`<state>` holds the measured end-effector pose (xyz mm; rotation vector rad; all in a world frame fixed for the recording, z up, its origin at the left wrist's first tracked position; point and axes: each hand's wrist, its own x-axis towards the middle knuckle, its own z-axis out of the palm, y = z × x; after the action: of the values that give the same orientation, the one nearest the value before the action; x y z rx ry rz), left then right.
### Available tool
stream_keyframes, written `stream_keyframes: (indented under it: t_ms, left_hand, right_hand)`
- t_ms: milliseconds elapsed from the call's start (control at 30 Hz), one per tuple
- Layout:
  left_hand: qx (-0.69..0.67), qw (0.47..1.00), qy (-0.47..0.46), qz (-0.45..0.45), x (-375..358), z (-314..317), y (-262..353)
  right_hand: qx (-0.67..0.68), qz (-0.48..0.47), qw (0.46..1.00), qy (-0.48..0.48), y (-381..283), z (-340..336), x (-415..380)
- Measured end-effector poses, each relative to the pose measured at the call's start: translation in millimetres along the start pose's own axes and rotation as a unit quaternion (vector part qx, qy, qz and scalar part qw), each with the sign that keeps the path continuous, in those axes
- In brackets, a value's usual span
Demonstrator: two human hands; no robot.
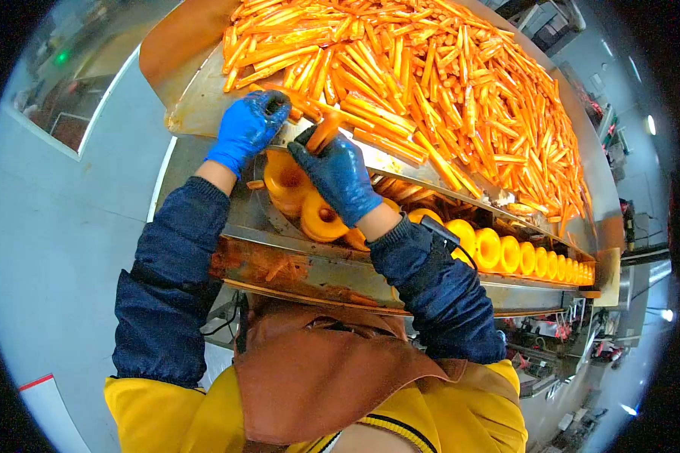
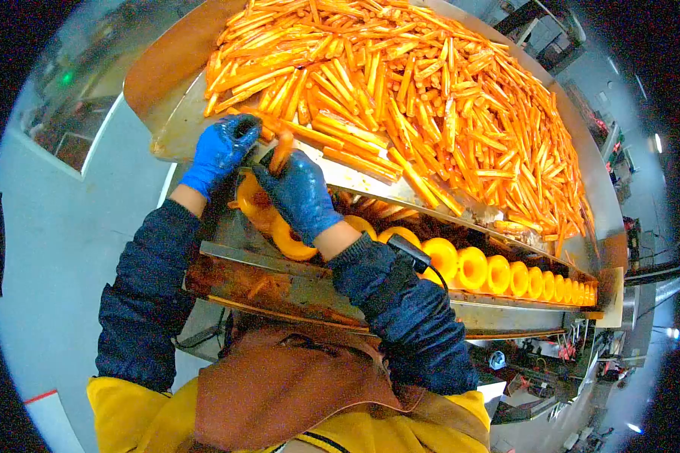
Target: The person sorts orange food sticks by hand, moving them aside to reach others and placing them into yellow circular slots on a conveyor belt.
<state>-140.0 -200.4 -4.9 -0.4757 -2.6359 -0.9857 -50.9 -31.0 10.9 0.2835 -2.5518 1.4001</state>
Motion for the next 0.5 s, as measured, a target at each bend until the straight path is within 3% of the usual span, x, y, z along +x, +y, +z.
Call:
stream_keyframes:
  t_ms: [100, 167, 233, 367, 400, 433, 500]
  left_hand:
    - [0.019, 1.0, -0.004, -0.008, 0.8, -0.4, 4.1]
    - [0.019, 1.0, 0.007, 0.008, 0.2, 1.0, 1.5]
    - [0.018, 0.999, 0.018, 0.027, 0.8, 2.2, 2.0]
    - [0.038, 0.999, 0.012, 0.007, -0.5, 1.8, 1.6]
    - [0.045, 0.999, 0.005, 0.003, 0.5, 1.4, 1.5]
    - [0.045, 0.999, 0.013, 0.009, 2.0, 1.9, 0.2]
    - [0.042, 0.998, 0.03, 0.022, -0.3, 5.2, -2.5]
  right_hand:
    - [-0.089, -0.043, 0.995, -0.032, -5.7, -12.8, -12.4]
    - [-0.106, -0.015, 0.992, -0.065, -9.8, -26.5, -16.3]
    - [-0.097, 0.019, 0.986, -0.136, -11.8, -36.8, -20.7]
    - [-0.088, -0.041, 0.98, -0.172, -9.5, -49.8, -24.0]
    - [-0.021, 0.007, 0.988, -0.15, -7.3, -54.6, -14.2]
    - [-0.101, -0.015, 0.993, -0.056, -9.8, -64.9, -4.0]
    - [-0.364, -0.123, 0.923, 0.001, 3.6, -87.3, 24.6]
